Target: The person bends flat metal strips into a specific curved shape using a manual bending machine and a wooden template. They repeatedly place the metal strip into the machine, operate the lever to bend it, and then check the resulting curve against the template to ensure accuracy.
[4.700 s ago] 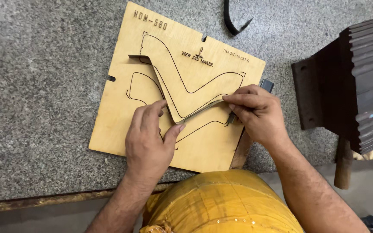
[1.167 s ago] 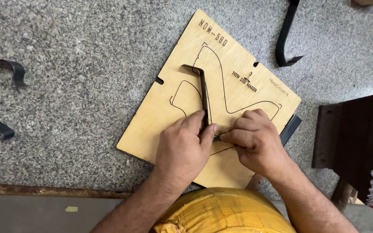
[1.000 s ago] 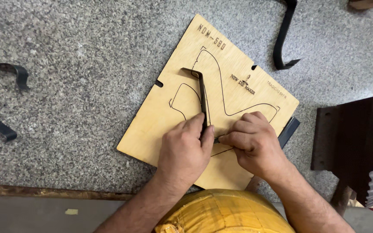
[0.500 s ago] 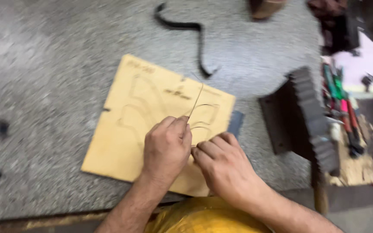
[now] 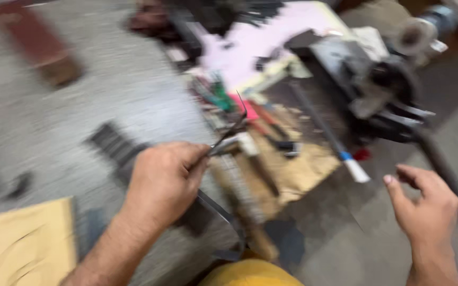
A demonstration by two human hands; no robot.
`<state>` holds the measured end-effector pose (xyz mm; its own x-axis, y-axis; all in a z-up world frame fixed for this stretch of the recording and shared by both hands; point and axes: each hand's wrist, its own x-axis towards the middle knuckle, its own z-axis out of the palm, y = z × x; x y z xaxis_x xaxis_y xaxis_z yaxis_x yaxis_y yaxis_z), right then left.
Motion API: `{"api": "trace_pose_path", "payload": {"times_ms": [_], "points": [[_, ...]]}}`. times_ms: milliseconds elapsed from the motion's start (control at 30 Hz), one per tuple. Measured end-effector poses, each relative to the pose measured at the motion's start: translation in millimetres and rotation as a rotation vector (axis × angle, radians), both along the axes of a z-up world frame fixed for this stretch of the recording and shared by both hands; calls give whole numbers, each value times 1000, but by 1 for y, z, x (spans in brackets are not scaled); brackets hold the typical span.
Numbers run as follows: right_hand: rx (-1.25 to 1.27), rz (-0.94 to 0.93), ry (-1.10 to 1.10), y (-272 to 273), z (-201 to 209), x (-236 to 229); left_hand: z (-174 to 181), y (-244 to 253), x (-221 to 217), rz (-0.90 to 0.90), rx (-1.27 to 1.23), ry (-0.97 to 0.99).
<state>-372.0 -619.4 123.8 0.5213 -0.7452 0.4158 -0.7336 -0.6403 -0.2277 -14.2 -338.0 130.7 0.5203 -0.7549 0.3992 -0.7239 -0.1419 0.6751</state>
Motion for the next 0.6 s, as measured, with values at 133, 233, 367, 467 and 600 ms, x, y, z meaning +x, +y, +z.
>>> {"api": "trace_pose_path", "payload": {"times_ms": [133,233,367,467,600], "points": [[-260,-243,331,-137,-32,-112,-1,-154,-13,-123,150,-71],[-51,-382,465,-185,-56,-164,-13,-261,-21,-205,207,-140],[523,-695,420,-217,-66,-159,-30,-380,-27,-254,99,-114],[617,-781,530,-214,-47,-150,-53,-435,-30,-234,222,-53],[552,-878,847,-233,-25,-157,-71,-491,-27,-247,260,-13]]}}
